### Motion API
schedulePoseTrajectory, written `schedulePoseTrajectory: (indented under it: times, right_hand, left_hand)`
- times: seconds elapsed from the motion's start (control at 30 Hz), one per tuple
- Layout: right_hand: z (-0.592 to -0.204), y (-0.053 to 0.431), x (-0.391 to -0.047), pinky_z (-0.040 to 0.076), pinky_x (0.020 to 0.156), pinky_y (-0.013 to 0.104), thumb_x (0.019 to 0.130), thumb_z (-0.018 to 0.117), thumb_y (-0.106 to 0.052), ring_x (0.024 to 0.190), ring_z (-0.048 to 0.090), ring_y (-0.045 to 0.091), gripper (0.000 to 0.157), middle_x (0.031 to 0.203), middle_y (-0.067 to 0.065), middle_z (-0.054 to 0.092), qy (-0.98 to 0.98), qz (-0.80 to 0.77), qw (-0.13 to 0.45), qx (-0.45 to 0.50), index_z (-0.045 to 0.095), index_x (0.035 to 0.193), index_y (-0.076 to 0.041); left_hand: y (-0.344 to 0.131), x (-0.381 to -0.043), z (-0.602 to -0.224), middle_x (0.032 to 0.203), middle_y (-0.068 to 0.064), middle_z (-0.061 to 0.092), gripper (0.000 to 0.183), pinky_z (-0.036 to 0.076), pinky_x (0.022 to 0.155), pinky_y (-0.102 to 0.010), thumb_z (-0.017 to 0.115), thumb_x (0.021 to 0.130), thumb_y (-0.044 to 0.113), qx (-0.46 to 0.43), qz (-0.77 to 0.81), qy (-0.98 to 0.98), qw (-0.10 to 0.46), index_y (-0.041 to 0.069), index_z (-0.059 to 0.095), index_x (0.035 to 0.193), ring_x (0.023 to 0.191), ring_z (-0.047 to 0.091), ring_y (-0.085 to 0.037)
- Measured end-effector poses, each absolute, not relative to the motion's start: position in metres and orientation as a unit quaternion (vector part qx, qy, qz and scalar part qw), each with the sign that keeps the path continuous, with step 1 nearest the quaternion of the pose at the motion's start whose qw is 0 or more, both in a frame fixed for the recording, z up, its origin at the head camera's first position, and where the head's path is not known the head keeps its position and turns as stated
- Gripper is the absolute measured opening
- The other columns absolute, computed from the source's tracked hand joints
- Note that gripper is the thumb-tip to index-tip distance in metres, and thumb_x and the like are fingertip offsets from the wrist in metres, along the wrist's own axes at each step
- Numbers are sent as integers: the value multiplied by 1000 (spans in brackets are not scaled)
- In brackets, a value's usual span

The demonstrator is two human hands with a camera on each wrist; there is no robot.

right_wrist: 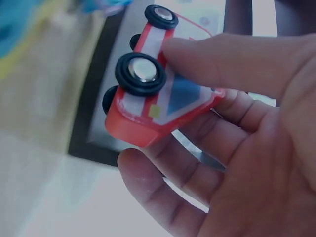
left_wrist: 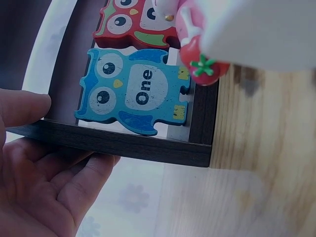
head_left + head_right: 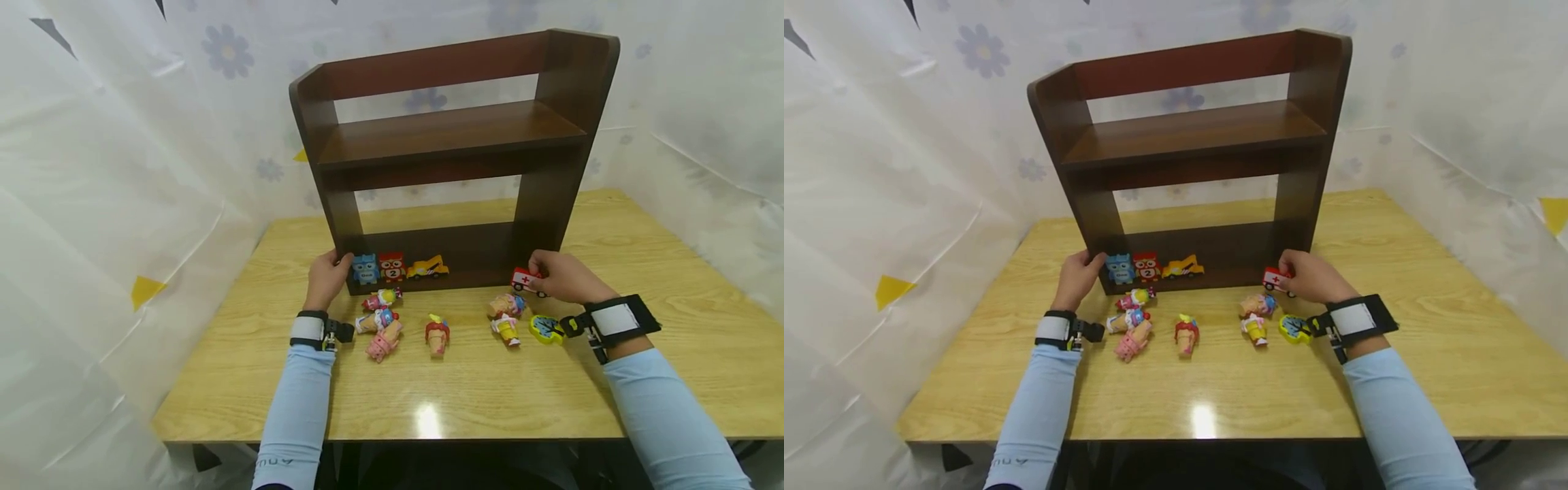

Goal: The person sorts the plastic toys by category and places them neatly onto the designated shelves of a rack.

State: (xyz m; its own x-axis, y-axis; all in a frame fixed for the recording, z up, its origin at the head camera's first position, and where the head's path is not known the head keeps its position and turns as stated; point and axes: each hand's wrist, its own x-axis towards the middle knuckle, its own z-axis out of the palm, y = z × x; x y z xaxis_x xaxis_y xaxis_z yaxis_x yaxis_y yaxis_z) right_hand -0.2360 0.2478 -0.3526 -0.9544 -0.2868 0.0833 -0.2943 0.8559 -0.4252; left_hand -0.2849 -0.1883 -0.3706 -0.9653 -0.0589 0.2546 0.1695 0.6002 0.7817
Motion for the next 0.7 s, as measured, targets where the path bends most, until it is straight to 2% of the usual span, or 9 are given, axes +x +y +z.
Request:
schedulePoseTrajectory:
  times: [0.17,0.37,0.47,0.53,0.63,0.7]
  right_hand:
    - [-337,229,-246,36,58,31,89,67,-9,64,48,19,13,79,8,55,-964,209,21,164,54,89,-6]
    - [-326,200,-268,38,61,33,88,64,-9,67,50,20,8,81,9,59,-966,181,28,181,60,94,-5]
    - [-326,187,-278,47,68,39,88,61,-8,76,58,26,18,93,14,66,-969,164,24,183,64,106,-4]
    - [-327,180,-285,52,78,46,89,60,-8,87,63,31,27,104,18,69,-971,155,21,182,65,115,-3]
    - [-329,171,-293,51,88,52,90,59,-7,101,65,35,33,115,20,68,-972,150,21,179,65,121,-2]
    - [-332,167,-299,51,88,53,89,60,-6,102,64,36,31,116,21,68,-972,150,24,178,67,120,-2]
  left_hand:
    - [-188,-285,-370,92,-17,68,35,42,65,-29,55,99,31,-32,-449,-884,127,5,70,116,78,57,-25]
    - [-189,-285,-369,99,-17,70,36,44,69,-31,54,99,32,-26,-453,-882,128,5,70,116,86,60,-26]
    - [-189,-286,-370,88,-14,67,37,43,67,-30,54,99,34,-26,-449,-884,128,5,70,115,80,58,-26]
    - [-189,-286,-370,86,-13,66,38,42,66,-29,54,99,35,-26,-446,-886,127,5,70,116,79,58,-25]
    - [-188,-288,-371,92,-15,69,38,43,67,-29,54,99,34,-26,-445,-886,124,6,70,118,81,59,-26]
    - [-189,-289,-372,101,-18,71,38,44,69,-29,54,99,34,-25,-445,-886,124,6,69,120,86,61,-27]
